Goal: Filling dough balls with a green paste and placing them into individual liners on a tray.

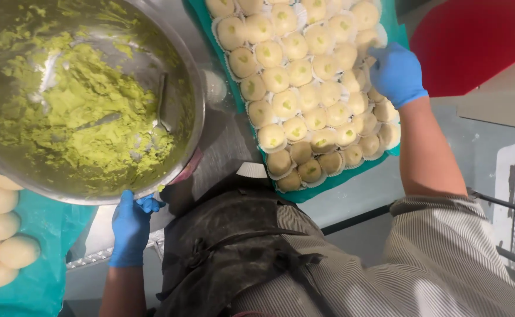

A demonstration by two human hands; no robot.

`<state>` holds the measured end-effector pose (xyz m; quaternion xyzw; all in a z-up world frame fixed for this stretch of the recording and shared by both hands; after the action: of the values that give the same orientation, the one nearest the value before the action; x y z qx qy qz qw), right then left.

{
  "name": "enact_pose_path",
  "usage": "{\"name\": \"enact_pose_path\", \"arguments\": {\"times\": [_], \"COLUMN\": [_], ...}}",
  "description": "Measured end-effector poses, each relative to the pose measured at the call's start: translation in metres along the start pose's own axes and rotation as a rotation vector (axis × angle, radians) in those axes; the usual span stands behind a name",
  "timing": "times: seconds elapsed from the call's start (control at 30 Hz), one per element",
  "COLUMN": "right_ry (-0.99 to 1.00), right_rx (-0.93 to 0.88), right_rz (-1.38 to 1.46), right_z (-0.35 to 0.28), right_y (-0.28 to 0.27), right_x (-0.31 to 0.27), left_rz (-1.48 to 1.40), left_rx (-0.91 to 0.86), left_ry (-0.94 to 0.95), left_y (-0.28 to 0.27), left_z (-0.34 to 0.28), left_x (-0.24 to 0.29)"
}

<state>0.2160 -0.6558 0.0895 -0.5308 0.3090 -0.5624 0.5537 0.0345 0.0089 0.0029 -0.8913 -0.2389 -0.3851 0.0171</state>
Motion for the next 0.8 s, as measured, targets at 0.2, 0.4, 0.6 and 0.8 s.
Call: {"name": "enact_pose_path", "arguments": {"times": [0.2,0.4,0.6,0.8], "right_ry": [0.065,-0.021,-0.42,-0.922], "right_rx": [-0.431,-0.317,-0.563,-0.705], "right_rz": [0.349,0.485,0.847,0.365], "right_z": [0.013,0.055,0.138,0.135], "right_y": [-0.023,-0.068,-0.173,-0.05], "right_x": [-0.071,-0.111,-0.349,-0.481], "left_rz": [-0.113,-0.036,-0.028,0.49], "left_rx": [0.023,-0.044,-0.1,0.168], "left_ry": [-0.004,0.123,0.211,0.048], "left_y": [-0.013,-0.001,0.028,0.037], "left_z": [0.022,0.031,-0.004,-0.016], "left_x": [-0.026,-0.038,0.008,0.029]}}
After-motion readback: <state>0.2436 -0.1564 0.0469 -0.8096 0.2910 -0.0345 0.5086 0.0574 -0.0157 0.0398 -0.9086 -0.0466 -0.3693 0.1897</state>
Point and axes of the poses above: each hand's wrist, its own z-axis towards the middle knuckle, its own y-axis out of the palm, x = y × z, the point moved 3 cm from there along z, towards the middle knuckle, and after that the axes turned 3 degrees about x, right-handed, at the moved point
